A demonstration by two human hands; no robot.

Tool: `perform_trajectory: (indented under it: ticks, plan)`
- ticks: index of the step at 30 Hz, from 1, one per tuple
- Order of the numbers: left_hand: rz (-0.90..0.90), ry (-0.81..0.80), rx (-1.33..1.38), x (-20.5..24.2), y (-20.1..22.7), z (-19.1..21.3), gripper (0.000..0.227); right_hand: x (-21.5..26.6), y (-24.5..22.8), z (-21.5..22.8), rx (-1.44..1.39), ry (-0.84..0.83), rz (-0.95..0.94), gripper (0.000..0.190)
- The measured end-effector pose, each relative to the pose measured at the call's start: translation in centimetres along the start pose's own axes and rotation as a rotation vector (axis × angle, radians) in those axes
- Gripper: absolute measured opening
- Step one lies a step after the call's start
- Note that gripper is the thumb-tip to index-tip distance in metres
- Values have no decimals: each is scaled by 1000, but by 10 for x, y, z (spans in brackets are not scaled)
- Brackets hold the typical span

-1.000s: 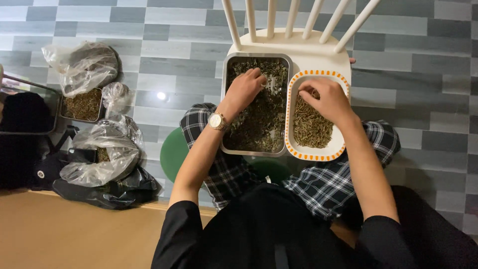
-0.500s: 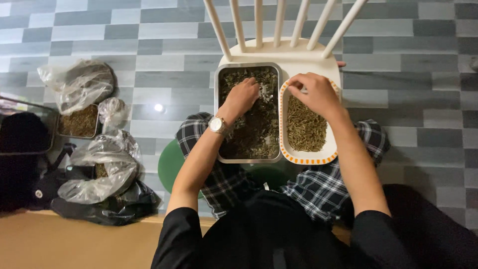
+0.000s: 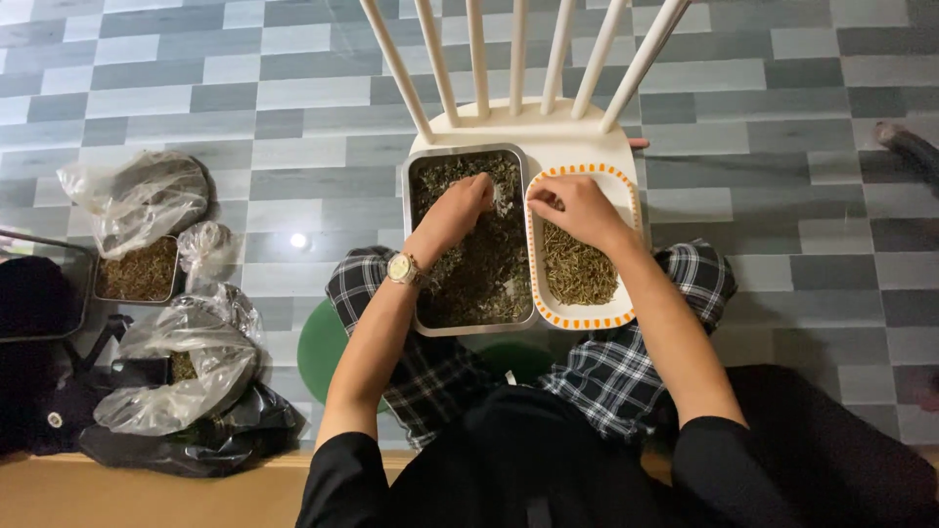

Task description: Manually sorting dried tea leaves by picking out specific stems or debris from a tray.

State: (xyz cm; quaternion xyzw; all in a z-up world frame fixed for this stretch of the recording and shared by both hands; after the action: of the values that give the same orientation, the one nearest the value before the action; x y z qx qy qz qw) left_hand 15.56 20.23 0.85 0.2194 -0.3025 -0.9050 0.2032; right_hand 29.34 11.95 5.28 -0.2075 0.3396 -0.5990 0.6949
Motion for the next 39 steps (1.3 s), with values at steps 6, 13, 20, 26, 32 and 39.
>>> perform_trajectory:
  ticks: [6,13,20,26,32,39]
  plan:
    - [-24,-35,340,-5,30,8,20,0,1,-21,9,-40,38,17]
    - [30,-78,429,-4,31,1,27,0,8,-36,-40,-77,1,20]
    - [-24,-71,396,-3,39,2,36,-1,5,-41,-39,-116,-31,19]
    - [-38,-50,396,-7,23,13,25,2,25,-32,-14,-143,-115,10]
    - [148,154,-36,1,-24,25,15,11,31,8,106,-136,-154,9]
    - [79,21,-182,4,-25,-7,21,13,17,16,69,-155,-207,23]
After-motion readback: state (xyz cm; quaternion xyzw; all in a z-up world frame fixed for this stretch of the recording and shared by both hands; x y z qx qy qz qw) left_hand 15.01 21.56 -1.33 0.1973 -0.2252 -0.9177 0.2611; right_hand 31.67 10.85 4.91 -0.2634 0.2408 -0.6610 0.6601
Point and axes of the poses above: each hand's wrist, its own x-axis away from the middle knuckle, its own z-axis out of the back of the hand, y = z × x, the point moved 10 cm from there along -x, towards the middle knuckle, and after that the axes turned 2 degrees about x, right-handed, at the moved point
